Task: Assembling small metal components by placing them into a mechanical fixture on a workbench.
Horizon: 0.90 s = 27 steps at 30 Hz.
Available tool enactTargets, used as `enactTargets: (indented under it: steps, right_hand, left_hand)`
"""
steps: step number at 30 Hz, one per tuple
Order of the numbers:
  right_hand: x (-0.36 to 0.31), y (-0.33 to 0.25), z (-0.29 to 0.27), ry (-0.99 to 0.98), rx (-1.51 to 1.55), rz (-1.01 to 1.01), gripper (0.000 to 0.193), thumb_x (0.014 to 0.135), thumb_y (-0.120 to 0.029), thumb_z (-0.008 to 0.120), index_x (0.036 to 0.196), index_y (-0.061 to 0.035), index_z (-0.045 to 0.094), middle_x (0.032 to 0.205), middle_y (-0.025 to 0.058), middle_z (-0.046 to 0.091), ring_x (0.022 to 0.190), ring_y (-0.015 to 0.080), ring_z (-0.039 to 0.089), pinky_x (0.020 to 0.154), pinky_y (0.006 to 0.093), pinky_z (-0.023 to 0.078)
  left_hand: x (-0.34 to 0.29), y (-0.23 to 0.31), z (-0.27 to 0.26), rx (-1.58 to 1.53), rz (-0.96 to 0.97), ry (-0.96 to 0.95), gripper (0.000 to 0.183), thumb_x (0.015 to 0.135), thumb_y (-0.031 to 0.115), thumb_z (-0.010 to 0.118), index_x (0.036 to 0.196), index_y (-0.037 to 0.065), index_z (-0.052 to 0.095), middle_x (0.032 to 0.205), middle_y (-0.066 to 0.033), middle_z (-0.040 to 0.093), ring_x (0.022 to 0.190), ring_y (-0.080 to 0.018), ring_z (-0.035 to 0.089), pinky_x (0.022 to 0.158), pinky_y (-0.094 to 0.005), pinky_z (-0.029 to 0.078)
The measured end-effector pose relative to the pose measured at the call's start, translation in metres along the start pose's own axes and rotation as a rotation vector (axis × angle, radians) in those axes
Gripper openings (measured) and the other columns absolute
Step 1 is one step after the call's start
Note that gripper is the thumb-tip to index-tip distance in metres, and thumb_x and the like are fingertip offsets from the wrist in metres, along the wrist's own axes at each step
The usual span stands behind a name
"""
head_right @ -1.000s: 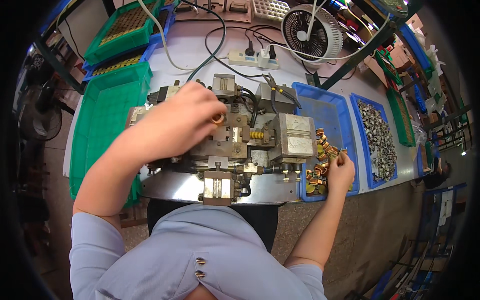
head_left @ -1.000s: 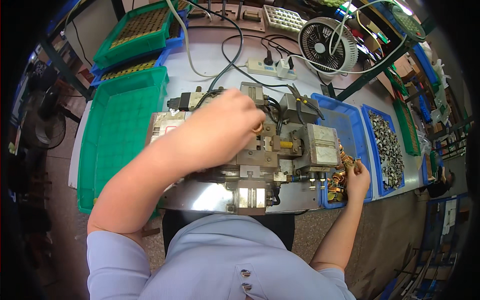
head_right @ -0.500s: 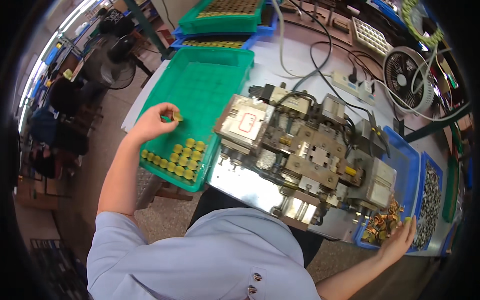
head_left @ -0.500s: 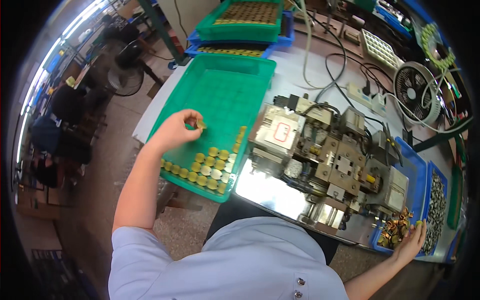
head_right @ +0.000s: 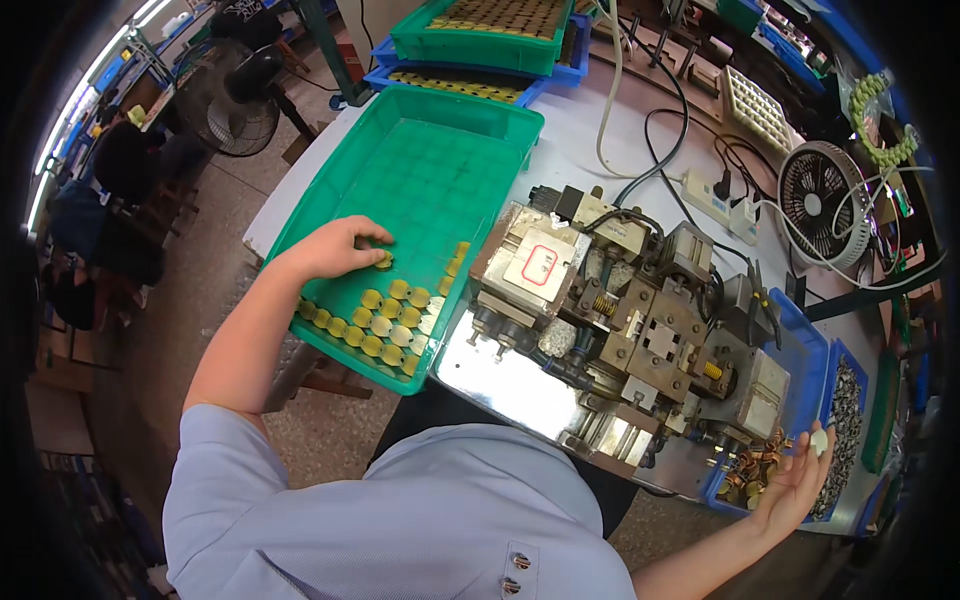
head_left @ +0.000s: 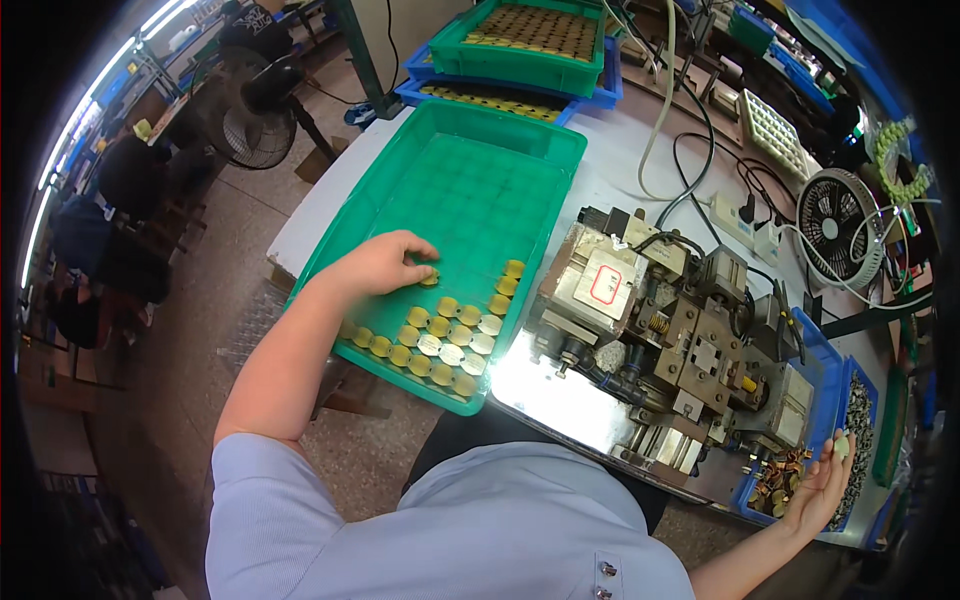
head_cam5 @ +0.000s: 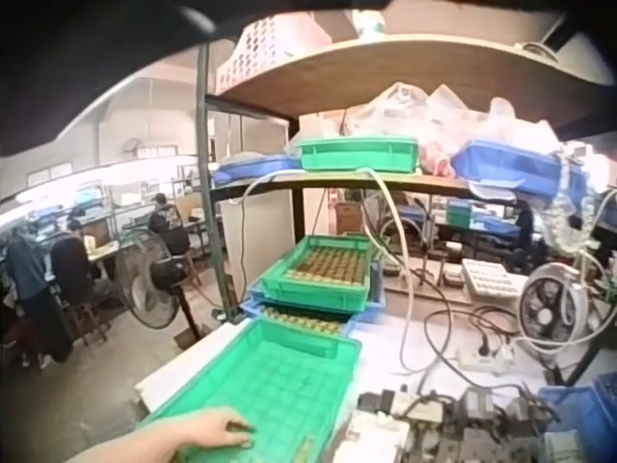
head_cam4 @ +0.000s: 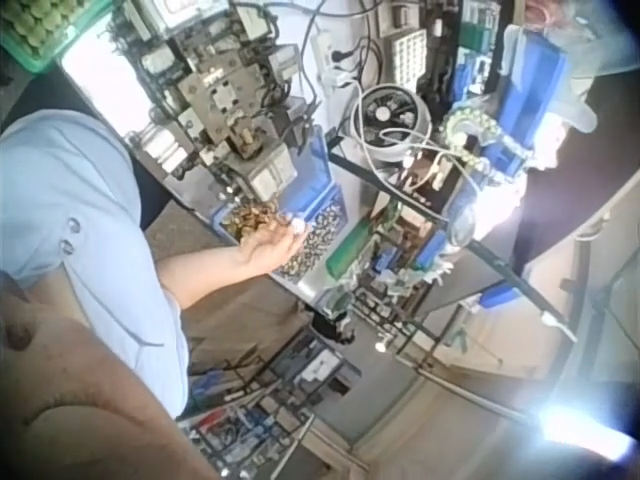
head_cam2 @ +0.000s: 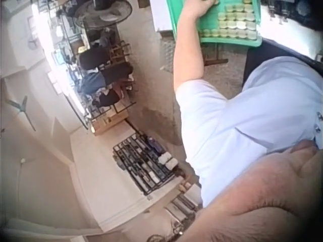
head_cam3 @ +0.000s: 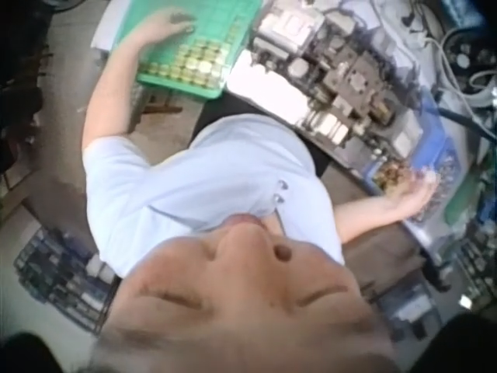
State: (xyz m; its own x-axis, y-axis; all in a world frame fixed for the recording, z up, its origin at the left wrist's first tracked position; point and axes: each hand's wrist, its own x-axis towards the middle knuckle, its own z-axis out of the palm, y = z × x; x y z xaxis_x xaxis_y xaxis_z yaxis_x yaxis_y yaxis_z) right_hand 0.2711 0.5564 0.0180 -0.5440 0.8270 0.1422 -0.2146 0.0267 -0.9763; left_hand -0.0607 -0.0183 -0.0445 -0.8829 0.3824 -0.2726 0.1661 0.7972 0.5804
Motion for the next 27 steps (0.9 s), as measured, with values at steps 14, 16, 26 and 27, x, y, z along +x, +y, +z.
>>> enactTargets:
  steps: [14,16,26,27]
  right_hand:
    - [-0.003,-0.009,0.016,-0.032,-0.151,-0.003,0.047,0.104,-0.009,0.057,0.149,-0.0016,0.045,0.125,0.0113,0.063,0.1,0.0089,0.062,0.072,0.0171,0.047]
    - [-0.004,-0.008,0.022,-0.075,-0.161,-0.01,0.045,0.104,-0.008,0.058,0.147,-0.0019,0.048,0.123,0.011,0.063,0.099,0.0096,0.062,0.072,0.0169,0.047]
    - [-0.04,-0.004,0.112,-0.265,-0.475,-0.086,0.036,0.096,-0.003,0.063,0.131,-0.001,0.062,0.121,0.0102,0.066,0.098,0.0164,0.063,0.081,0.0237,0.05]
    - [-0.041,0.0,0.121,-0.367,-0.573,-0.142,0.033,0.093,-0.002,0.064,0.127,-0.0007,0.065,0.121,0.0097,0.066,0.099,0.0178,0.063,0.086,0.0263,0.05]
  left_hand:
    - [-0.018,0.02,-0.007,0.064,-0.08,-0.228,0.025,0.09,0.019,0.072,0.111,0.005,0.076,0.09,-0.0079,0.073,0.072,-0.0185,0.062,0.072,-0.0306,0.053]
    - [-0.019,0.021,-0.007,0.063,-0.078,-0.222,0.025,0.09,0.018,0.072,0.111,0.005,0.076,0.09,-0.0079,0.073,0.072,-0.0184,0.062,0.072,-0.0307,0.052]
    - [-0.017,0.022,-0.002,0.074,0.028,-0.209,0.026,0.089,0.016,0.07,0.112,0.006,0.076,0.094,-0.0102,0.073,0.076,-0.0213,0.063,0.076,-0.0333,0.053]
    - [-0.017,0.017,0.003,0.101,0.089,-0.185,0.026,0.09,0.016,0.069,0.113,0.006,0.076,0.099,-0.0116,0.072,0.08,-0.0224,0.064,0.078,-0.034,0.053]
